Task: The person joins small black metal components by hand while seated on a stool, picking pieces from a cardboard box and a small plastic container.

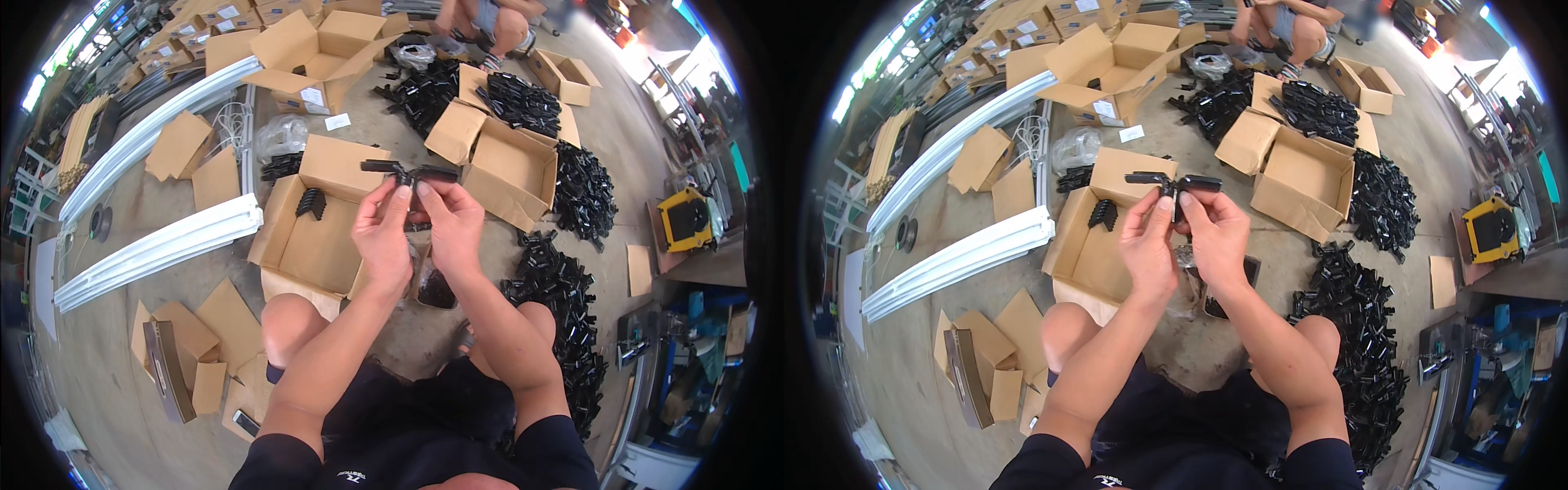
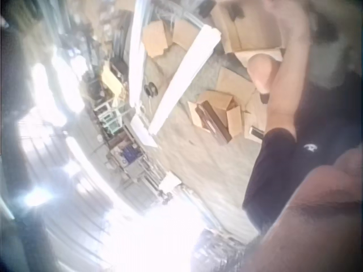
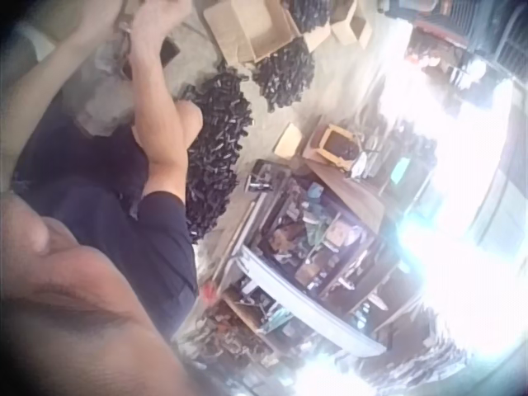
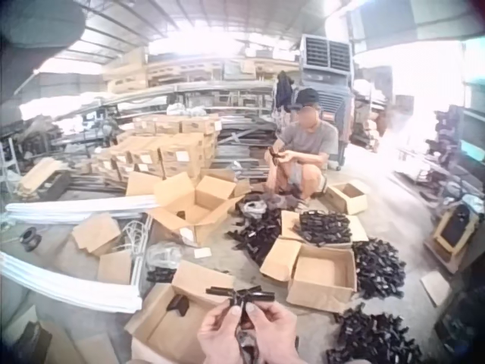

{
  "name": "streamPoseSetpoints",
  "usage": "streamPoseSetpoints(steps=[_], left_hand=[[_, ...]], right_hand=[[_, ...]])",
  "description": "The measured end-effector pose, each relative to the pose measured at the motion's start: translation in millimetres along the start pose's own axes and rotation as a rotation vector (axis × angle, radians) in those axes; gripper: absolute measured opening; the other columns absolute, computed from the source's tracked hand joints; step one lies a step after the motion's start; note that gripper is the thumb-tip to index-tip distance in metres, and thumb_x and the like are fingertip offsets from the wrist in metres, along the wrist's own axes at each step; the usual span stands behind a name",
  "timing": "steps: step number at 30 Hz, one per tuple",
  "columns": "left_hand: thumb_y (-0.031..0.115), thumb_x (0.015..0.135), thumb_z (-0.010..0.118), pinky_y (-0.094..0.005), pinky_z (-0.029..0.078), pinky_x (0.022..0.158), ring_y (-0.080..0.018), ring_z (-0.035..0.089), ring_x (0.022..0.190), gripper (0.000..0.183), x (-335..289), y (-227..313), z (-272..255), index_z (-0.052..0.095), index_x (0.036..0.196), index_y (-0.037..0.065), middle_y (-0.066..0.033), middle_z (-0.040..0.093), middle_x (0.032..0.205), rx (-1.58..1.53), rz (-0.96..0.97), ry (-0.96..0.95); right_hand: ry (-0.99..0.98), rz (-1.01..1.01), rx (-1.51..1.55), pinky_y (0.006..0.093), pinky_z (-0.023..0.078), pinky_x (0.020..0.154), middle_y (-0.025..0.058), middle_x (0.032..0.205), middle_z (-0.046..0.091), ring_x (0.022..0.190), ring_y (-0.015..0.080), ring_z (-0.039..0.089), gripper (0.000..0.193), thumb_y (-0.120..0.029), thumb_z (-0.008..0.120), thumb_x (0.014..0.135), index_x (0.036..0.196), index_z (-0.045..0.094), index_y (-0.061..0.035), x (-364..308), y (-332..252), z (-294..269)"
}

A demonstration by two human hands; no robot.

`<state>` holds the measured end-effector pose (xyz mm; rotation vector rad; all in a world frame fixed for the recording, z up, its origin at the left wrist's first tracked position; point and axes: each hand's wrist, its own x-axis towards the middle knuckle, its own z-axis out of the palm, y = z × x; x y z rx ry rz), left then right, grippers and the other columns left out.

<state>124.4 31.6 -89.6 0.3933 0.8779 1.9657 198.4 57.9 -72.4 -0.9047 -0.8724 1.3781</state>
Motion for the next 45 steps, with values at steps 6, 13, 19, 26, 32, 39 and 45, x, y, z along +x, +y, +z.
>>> streamPoseSetpoints(steps=[6,13,19,26,32,39,45], left_hand=[[0.001,0.094,0.070,-0.0259,0.054,0.084,-0.0122,0.067,0.094,0.025,-3,-6,0,0.064,0.118,-0.004,-0.0101,0.072,0.108,0.001,0.011,0.010],[0.002,0.093,0.071,-0.0263,0.056,0.082,-0.0122,0.068,0.095,0.026,3,-9,-3,0.066,0.118,-0.003,-0.0101,0.073,0.110,0.009,-0.003,0.036],[0.001,0.093,0.070,-0.0263,0.057,0.080,-0.0123,0.069,0.093,0.024,4,-7,-1,0.067,0.117,-0.001,-0.0093,0.073,0.108,-0.050,-0.009,0.001],[0.001,0.093,0.071,-0.0263,0.057,0.081,-0.0128,0.069,0.094,0.025,7,-12,-3,0.066,0.117,-0.003,-0.0103,0.073,0.109,-0.043,-0.014,0.029],[0.005,0.094,0.071,-0.0272,0.059,0.071,-0.0138,0.070,0.086,0.025,10,-14,-2,0.065,0.117,-0.003,-0.0111,0.073,0.106,-0.030,-0.060,0.007],[0.005,0.094,0.070,-0.0271,0.060,0.066,-0.0113,0.069,0.083,0.023,9,-16,-2,0.066,0.117,-0.001,-0.0083,0.073,0.102,-0.016,-0.063,0.020],[0.007,0.096,0.069,-0.0295,0.061,0.064,-0.0137,0.070,0.080,0.022,8,-14,-5,0.066,0.117,0.000,-0.0093,0.074,0.101,-0.057,-0.080,-0.036]], right_hand=[[0.019,0.028,-0.045,0.0232,0.053,0.053,0.0038,0.082,0.068,0.065,0.0073,0.061,0.014,-0.014,0.069,0.097,0.095,0.068,-0.0003,3,7,-6],[-0.006,0.033,0.047,0.0256,0.056,0.056,0.0049,0.090,0.070,0.070,0.0102,0.064,0.010,-0.008,0.066,0.098,0.102,0.069,0.0003,6,15,-4],[-0.019,0.007,-0.026,0.0255,0.055,0.054,0.0052,0.086,0.070,0.068,0.0098,0.064,0.012,-0.012,0.067,0.098,0.097,0.068,-0.0004,10,19,-10],[0.040,0.015,0.060,0.0243,0.054,0.052,0.0048,0.084,0.070,0.064,0.0093,0.063,0.011,-0.012,0.067,0.098,0.097,0.066,-0.0011,15,22,-6],[-0.001,0.029,0.043,0.0256,0.056,0.053,0.0053,0.086,0.070,0.066,0.0100,0.064,0.009,-0.009,0.066,0.098,0.099,0.066,-0.0005,13,17,-9],[0.003,0.038,0.023,0.0241,0.054,0.053,0.0007,0.080,0.064,0.065,0.0079,0.060,0.009,-0.014,0.067,0.098,0.098,0.066,-0.0048,12,17,-10],[-0.031,0.026,0.020,0.0240,0.054,0.053,0.0003,0.082,0.066,0.065,0.0069,0.061,0.011,-0.016,0.067,0.099,0.096,0.064,-0.0057,11,17,-11]])
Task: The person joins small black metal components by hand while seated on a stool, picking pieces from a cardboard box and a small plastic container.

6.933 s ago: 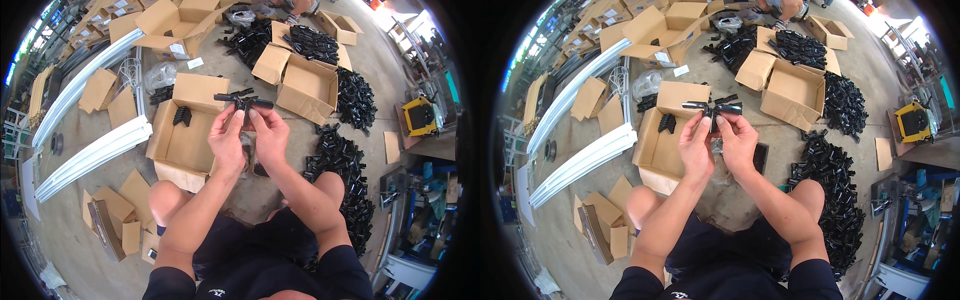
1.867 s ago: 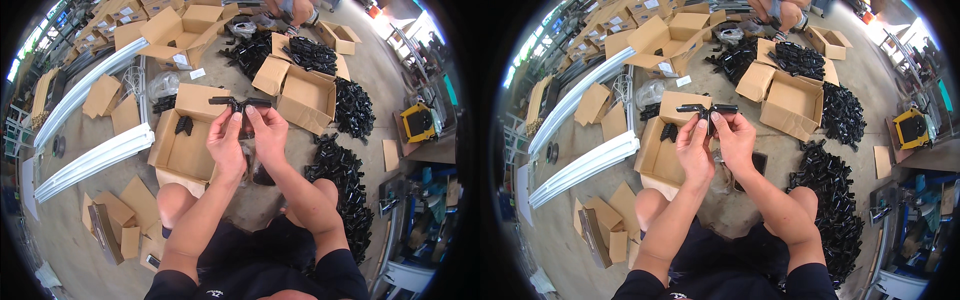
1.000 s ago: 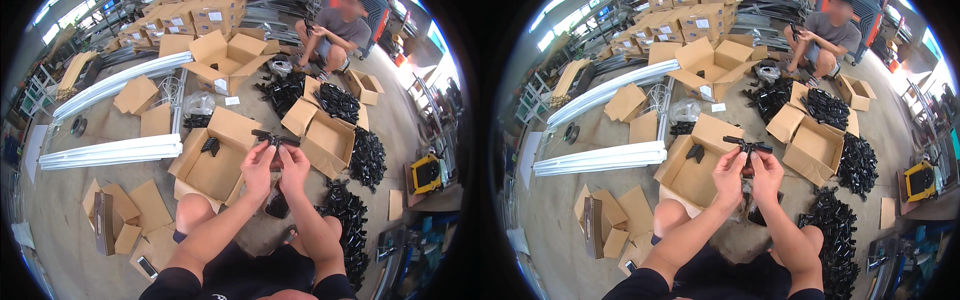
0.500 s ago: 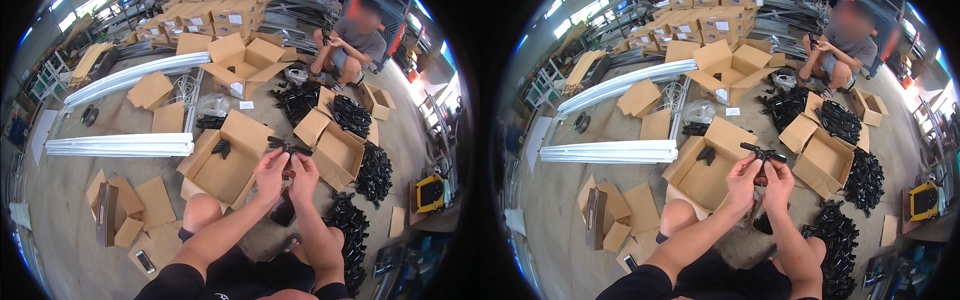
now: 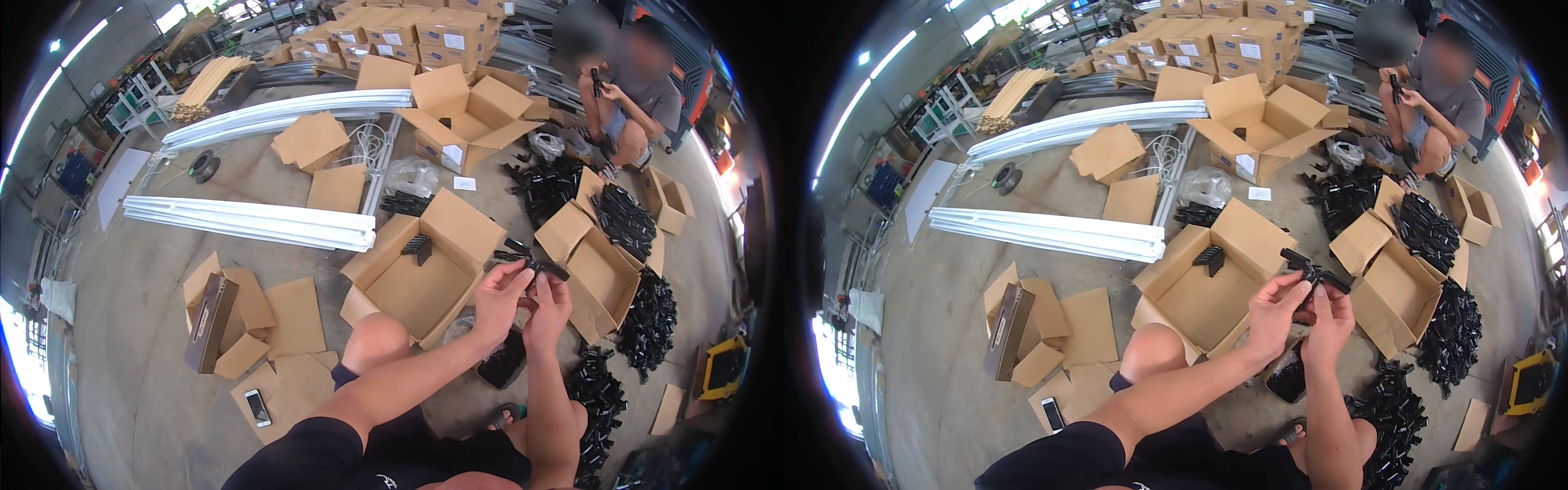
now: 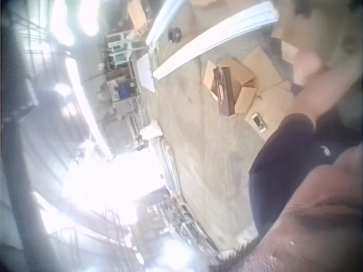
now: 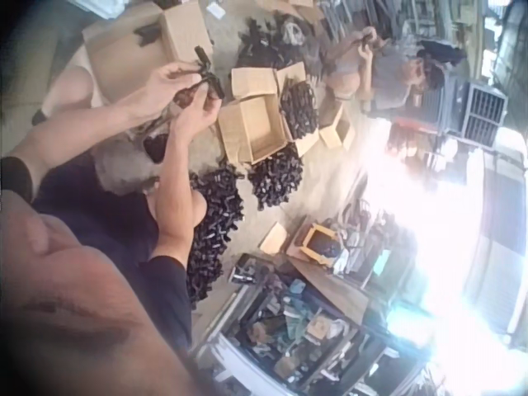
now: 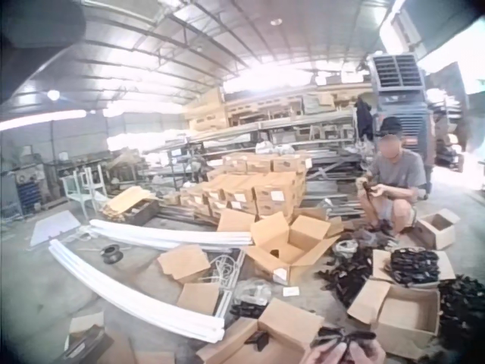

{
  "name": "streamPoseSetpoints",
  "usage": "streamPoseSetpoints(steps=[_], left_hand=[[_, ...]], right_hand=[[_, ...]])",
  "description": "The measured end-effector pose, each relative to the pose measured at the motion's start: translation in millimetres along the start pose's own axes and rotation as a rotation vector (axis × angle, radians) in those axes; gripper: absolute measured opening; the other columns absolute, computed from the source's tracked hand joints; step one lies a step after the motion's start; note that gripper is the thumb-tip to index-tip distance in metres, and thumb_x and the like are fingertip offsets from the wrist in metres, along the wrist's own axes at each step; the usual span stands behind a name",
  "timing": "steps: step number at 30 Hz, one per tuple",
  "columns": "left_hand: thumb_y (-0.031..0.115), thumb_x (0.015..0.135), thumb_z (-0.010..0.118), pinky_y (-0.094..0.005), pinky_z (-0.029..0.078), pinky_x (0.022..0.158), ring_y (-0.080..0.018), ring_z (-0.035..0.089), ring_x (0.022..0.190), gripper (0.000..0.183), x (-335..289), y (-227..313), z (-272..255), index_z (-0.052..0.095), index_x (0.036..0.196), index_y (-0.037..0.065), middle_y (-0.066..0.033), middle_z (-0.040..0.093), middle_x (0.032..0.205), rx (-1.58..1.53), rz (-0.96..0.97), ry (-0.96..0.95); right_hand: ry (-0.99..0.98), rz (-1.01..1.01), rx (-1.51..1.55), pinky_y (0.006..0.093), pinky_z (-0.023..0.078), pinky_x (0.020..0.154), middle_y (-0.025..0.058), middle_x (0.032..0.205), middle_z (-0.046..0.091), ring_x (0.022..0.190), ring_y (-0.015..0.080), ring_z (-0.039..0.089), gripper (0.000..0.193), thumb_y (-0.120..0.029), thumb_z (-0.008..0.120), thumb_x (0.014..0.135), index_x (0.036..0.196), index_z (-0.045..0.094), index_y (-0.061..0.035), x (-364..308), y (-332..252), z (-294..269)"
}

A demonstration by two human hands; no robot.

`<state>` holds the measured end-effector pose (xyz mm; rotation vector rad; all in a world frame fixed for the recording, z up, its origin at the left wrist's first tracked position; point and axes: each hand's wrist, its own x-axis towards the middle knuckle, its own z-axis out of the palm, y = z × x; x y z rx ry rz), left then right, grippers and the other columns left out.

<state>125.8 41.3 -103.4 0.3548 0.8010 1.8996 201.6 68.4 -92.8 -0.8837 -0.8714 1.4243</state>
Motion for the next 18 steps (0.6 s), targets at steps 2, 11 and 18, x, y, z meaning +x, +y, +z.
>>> streamPoseSetpoints(steps=[2,11,18], left_hand=[[0.007,0.096,0.069,-0.0294,0.061,0.064,-0.0138,0.071,0.080,0.023,1,-4,0,0.066,0.117,0.000,-0.0096,0.074,0.102,-0.003,0.023,0.000],[0.007,0.095,0.070,-0.0303,0.062,0.065,-0.0146,0.071,0.083,0.026,2,-6,-1,0.065,0.119,-0.001,-0.0101,0.074,0.104,0.005,0.031,0.016],[0.005,0.095,0.071,-0.0259,0.058,0.075,-0.0104,0.068,0.086,0.024,2,-7,-4,0.066,0.117,0.000,-0.0076,0.074,0.104,-0.019,0.029,0.007]], right_hand=[[0.003,-0.013,-0.018,0.0242,0.054,0.053,0.0005,0.083,0.067,0.066,0.0070,0.062,0.011,-0.016,0.066,0.099,0.097,0.064,-0.0055,1,0,-2],[0.008,0.011,-0.012,0.0228,0.051,0.052,0.0004,0.079,0.064,0.065,0.0069,0.059,0.012,-0.017,0.066,0.100,0.098,0.065,-0.0054,3,2,-5],[0.032,0.003,-0.067,0.0204,0.049,0.053,-0.0005,0.079,0.064,0.065,0.0057,0.058,0.012,-0.018,0.064,0.101,0.098,0.065,-0.0062,2,7,-5]])
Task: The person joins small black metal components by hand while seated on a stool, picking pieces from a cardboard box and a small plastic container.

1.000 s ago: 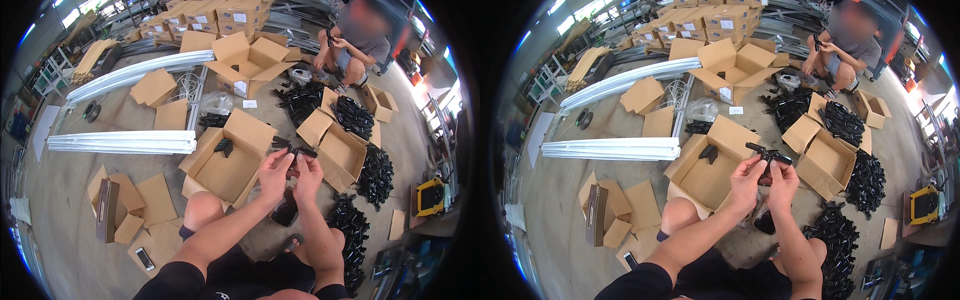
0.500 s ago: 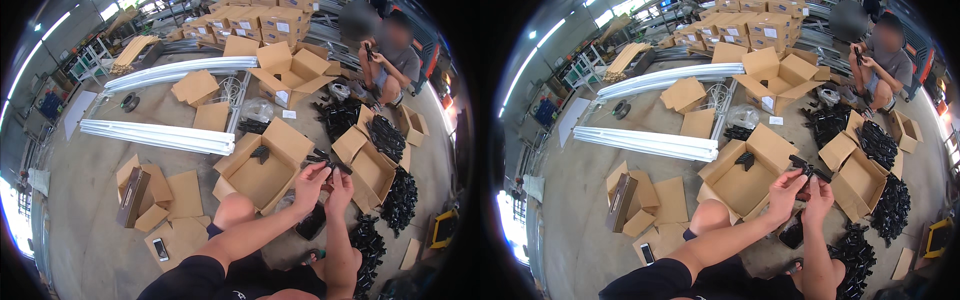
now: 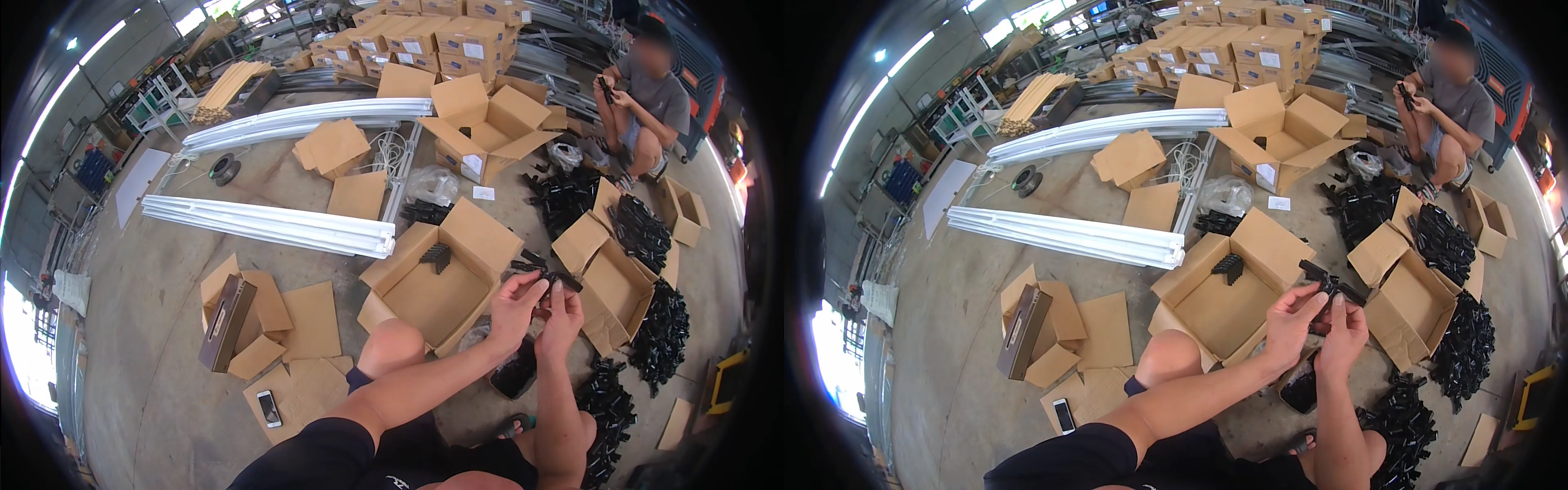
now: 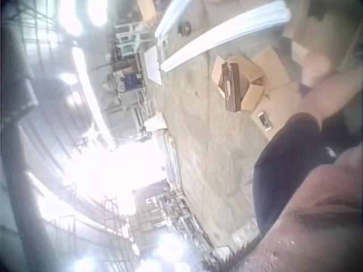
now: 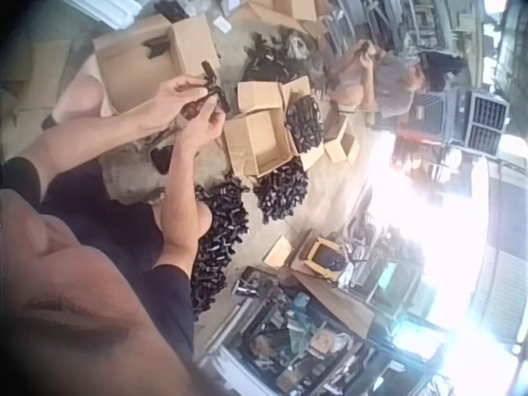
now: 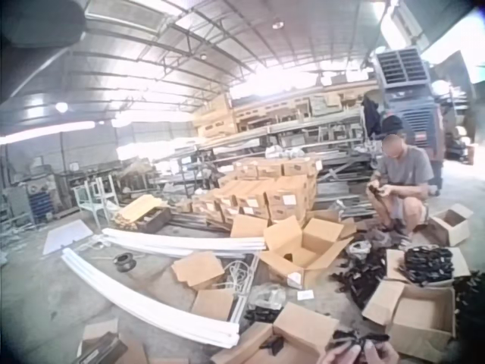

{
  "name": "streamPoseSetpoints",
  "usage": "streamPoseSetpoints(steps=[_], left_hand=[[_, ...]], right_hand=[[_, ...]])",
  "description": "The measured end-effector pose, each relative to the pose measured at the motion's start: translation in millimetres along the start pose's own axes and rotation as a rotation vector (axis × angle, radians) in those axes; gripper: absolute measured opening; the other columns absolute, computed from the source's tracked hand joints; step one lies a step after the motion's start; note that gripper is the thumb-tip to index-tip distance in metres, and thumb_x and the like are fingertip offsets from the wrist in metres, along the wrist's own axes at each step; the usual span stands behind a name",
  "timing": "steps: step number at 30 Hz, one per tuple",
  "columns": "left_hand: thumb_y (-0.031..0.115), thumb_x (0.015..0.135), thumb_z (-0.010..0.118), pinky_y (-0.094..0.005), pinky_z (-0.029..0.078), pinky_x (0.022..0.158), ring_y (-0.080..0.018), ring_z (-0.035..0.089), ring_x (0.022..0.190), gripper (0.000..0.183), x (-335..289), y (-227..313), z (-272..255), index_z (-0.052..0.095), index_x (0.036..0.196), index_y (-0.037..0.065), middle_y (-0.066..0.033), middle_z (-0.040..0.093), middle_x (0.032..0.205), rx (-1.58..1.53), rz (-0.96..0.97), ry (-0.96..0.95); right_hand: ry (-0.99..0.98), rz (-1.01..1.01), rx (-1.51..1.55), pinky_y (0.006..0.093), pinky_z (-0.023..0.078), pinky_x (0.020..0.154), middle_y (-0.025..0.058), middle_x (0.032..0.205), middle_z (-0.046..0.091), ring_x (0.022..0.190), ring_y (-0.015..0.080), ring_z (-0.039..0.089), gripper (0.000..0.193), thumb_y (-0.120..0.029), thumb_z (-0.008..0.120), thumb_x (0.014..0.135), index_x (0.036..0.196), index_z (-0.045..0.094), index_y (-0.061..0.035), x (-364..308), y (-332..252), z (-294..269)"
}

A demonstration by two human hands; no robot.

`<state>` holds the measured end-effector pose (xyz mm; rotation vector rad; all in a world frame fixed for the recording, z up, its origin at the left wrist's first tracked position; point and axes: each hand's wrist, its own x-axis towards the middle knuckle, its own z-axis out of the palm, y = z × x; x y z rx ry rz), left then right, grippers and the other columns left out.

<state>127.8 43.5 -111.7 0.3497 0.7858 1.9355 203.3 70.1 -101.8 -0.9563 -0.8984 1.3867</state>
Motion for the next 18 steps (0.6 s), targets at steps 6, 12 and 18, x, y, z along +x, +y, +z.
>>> streamPoseSetpoints(steps=[6,12,18], left_hand=[[0.004,0.094,0.071,-0.0252,0.056,0.080,-0.0100,0.068,0.089,0.024,0,-1,2,0.066,0.118,-0.001,-0.0078,0.074,0.105,0.002,0.009,-0.005],[0.005,0.094,0.072,-0.0257,0.056,0.080,-0.0102,0.067,0.088,0.026,1,-2,-1,0.066,0.118,-0.002,-0.0084,0.073,0.105,0.032,-0.005,0.021],[0.005,0.093,0.072,-0.0254,0.055,0.080,-0.0096,0.067,0.088,0.025,0,4,-4,0.067,0.116,-0.002,-0.0082,0.073,0.105,0.039,-0.006,0.022]], right_hand=[[-0.010,0.003,0.024,0.0200,0.049,0.055,-0.0019,0.077,0.063,0.065,0.0050,0.058,0.010,-0.016,0.064,0.101,0.100,0.066,-0.0067,0,-3,-1],[0.018,0.005,0.029,0.0190,0.047,0.056,-0.0036,0.076,0.061,0.065,0.0041,0.057,0.010,-0.017,0.065,0.101,0.099,0.065,-0.0072,-2,-2,4],[0.006,0.000,0.034,0.0193,0.046,0.057,-0.0038,0.080,0.063,0.066,0.0036,0.056,0.013,-0.020,0.067,0.100,0.102,0.066,-0.0067,-7,-1,9]])
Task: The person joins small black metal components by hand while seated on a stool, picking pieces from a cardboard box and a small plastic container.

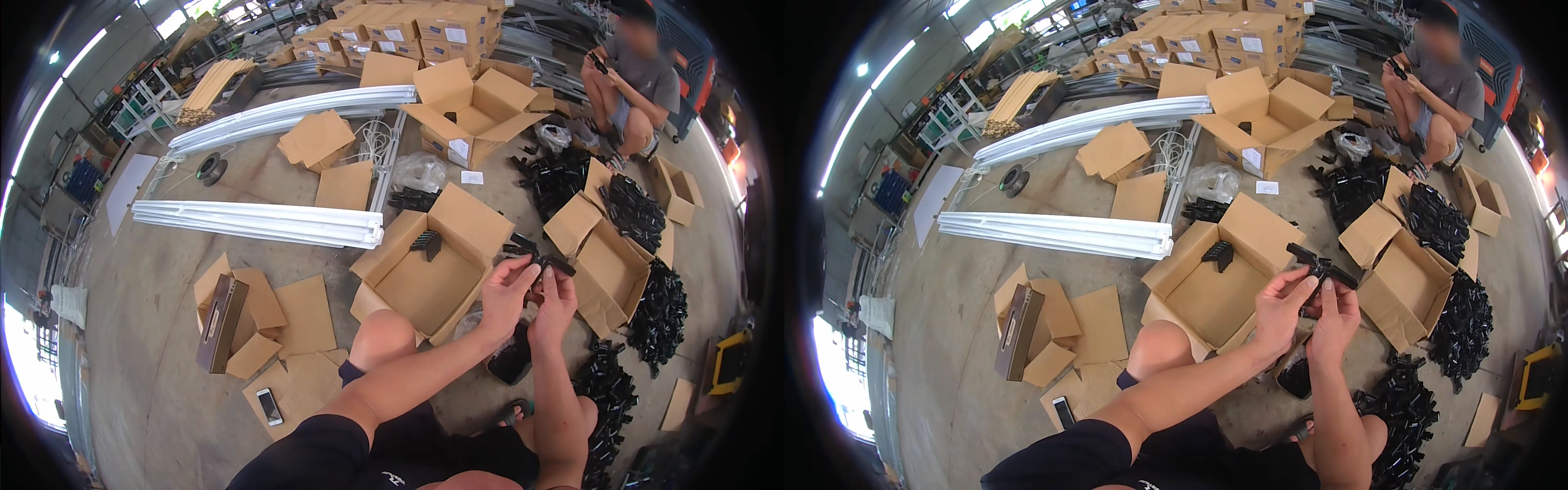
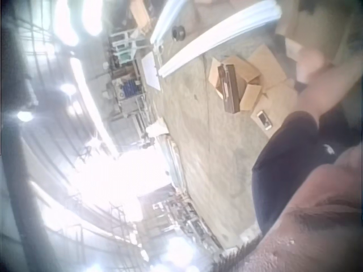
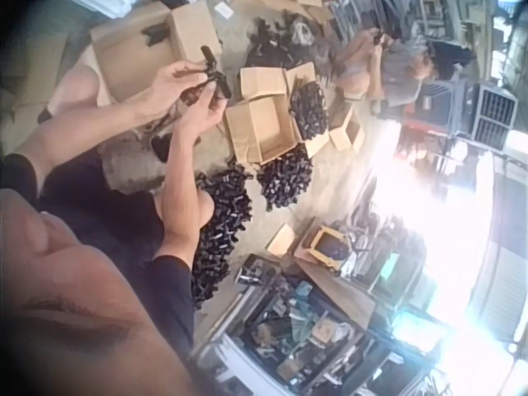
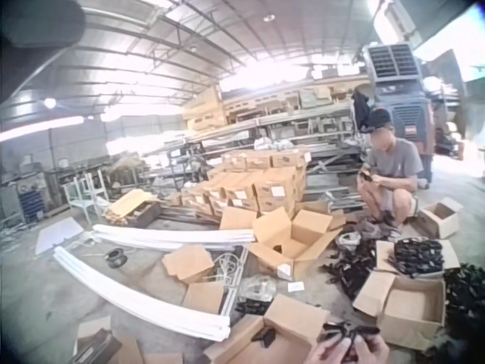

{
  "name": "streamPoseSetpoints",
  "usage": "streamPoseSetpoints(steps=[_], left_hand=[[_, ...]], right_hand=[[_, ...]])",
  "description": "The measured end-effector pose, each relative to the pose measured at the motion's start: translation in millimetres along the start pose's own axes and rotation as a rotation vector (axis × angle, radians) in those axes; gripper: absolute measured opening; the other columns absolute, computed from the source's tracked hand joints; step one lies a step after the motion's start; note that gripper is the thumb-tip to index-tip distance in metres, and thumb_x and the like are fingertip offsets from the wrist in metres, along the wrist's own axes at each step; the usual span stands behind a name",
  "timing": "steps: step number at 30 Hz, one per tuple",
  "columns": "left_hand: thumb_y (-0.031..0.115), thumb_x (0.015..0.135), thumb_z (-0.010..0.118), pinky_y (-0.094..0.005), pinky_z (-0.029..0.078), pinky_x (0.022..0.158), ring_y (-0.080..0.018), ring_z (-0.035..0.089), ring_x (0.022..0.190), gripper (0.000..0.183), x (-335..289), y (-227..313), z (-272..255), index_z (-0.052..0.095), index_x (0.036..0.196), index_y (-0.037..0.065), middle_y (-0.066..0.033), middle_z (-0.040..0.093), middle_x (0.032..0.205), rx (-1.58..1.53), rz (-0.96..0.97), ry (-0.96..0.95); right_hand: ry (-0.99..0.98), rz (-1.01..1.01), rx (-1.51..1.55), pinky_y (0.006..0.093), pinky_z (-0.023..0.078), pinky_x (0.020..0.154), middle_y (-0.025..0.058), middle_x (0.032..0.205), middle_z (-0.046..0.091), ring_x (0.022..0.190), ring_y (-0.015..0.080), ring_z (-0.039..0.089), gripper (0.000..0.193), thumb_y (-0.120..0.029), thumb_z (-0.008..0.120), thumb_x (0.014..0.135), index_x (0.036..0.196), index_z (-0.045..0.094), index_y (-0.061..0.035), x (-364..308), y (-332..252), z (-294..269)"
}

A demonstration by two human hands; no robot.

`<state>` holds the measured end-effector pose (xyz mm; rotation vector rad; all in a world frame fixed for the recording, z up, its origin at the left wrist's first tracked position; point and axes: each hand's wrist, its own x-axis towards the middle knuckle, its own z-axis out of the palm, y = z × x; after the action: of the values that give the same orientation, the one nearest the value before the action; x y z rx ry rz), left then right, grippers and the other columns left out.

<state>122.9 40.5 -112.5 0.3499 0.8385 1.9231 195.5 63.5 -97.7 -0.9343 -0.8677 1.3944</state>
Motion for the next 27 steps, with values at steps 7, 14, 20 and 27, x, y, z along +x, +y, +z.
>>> streamPoseSetpoints(steps=[7,14,20,27], left_hand=[[0.007,0.096,0.067,-0.0323,0.060,0.079,-0.0185,0.070,0.089,0.023,15,14,3,0.060,0.116,-0.001,-0.0101,0.069,0.106,-0.097,-0.094,0.016],[0.024,0.101,0.063,-0.0290,0.056,0.070,-0.0214,0.068,0.083,0.028,22,51,-15,0.062,0.120,0.003,-0.0164,0.072,0.102,-0.178,-0.432,-0.281],[0.027,0.099,0.063,-0.0260,0.050,0.058,-0.0204,0.062,0.077,0.041,-6,53,-22,0.057,0.129,-0.001,-0.0234,0.069,0.105,-0.260,-0.657,-0.453],[0.026,0.104,0.055,-0.0289,0.054,0.055,-0.0238,0.067,0.076,0.037,1,52,-42,0.056,0.130,0.000,-0.0235,0.069,0.109,-0.318,-0.850,-0.655]], right_hand=[[-0.043,0.031,-0.019,0.0222,0.050,0.062,-0.0002,0.096,0.066,0.077,0.0067,0.060,0.019,-0.014,0.067,0.098,0.114,0.065,-0.0040,9,-8,-11],[-0.356,-0.346,-0.353,0.0366,0.047,0.103,0.0098,0.137,0.057,0.128,0.0215,0.054,0.046,-0.009,0.065,0.096,0.140,0.053,-0.0032,24,-46,-43],[-0.737,-0.441,-0.597,0.0397,0.037,0.113,0.0148,0.143,0.052,0.136,0.0284,0.048,0.056,-0.011,0.070,0.090,0.143,0.053,-0.0039,17,-78,-62],[-0.769,-0.287,-0.608,0.0329,0.049,0.095,0.0103,0.122,0.061,0.108,0.0184,0.061,0.038,-0.011,0.071,0.091,0.127,0.063,-0.0031,9,-79,-65]])
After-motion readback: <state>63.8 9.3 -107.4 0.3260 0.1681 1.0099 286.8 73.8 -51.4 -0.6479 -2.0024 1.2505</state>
